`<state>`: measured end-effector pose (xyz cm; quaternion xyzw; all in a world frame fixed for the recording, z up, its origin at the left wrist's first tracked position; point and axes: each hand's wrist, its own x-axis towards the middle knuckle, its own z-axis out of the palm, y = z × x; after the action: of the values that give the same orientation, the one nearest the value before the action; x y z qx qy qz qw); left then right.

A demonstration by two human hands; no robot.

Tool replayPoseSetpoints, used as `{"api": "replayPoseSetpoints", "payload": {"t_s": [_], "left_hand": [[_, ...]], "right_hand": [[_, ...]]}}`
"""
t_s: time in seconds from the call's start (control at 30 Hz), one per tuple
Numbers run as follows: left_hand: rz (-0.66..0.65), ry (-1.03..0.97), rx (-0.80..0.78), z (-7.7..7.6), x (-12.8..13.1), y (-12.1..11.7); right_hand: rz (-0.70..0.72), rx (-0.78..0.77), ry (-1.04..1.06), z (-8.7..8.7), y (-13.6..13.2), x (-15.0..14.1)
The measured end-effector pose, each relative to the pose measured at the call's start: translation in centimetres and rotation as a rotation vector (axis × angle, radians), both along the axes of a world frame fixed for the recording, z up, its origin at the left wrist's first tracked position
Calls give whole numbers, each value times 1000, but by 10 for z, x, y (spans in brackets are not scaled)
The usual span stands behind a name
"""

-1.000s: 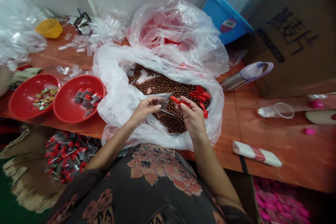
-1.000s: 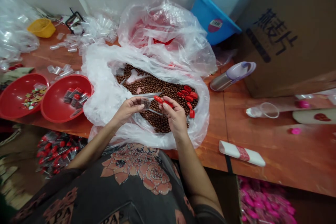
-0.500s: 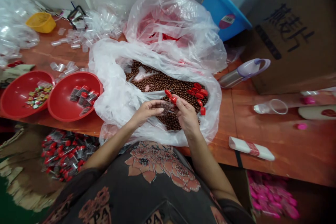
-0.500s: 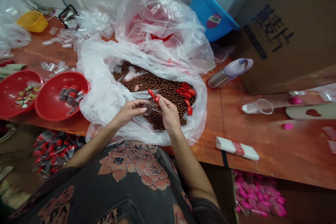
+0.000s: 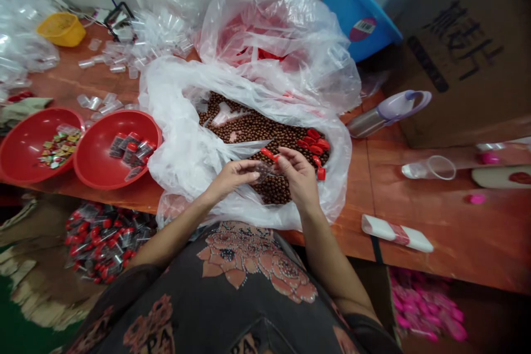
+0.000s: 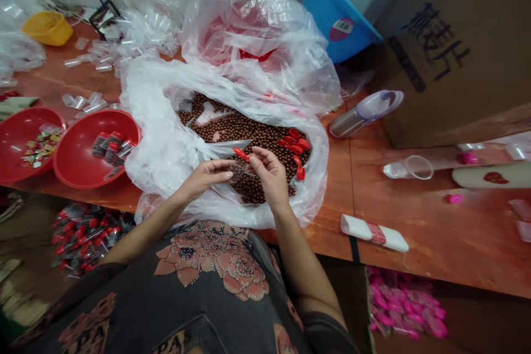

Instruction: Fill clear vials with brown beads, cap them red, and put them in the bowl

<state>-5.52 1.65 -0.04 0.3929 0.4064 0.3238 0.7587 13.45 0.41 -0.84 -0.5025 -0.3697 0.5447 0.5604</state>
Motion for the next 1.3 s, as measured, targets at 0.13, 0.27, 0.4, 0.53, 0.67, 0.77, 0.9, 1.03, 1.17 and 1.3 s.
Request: {"api": "replayPoseSetpoints", "payload": {"t_s": [0.13,0.27,0.4,0.53,0.67,0.77,0.9,1.03,1.17,1.3], "left_hand": [[4,-46,-46,4,-2,-1],[18,-103,-116,3,-3,0],[34,-199,-170,3,-5,1],[73,-229,-135,3,-6,0],[65,-154,-67,0,-7,-3],[52,-98,-18,-5,-7,-6],[45,-60,39,-10,-7,-7],[21,-11,101,-11,-7,-7],[29,20,138,-9,-6,-7],[120,16,146,-6,-2,-7]], "right_hand": [[-59,-36,63,-2,1,6],[36,-93,156,0,0,10],[160,-51,93,2,-3,12],[98,79,-175,0,-4,10],[69,190,-391,3,-3,3],[65,231,-435,7,-4,-4],[92,275,-552,9,-7,-10],[108,275,-556,6,-9,-10],[164,299,-571,4,-9,-7],[282,459,-753,1,-8,-3]]}}
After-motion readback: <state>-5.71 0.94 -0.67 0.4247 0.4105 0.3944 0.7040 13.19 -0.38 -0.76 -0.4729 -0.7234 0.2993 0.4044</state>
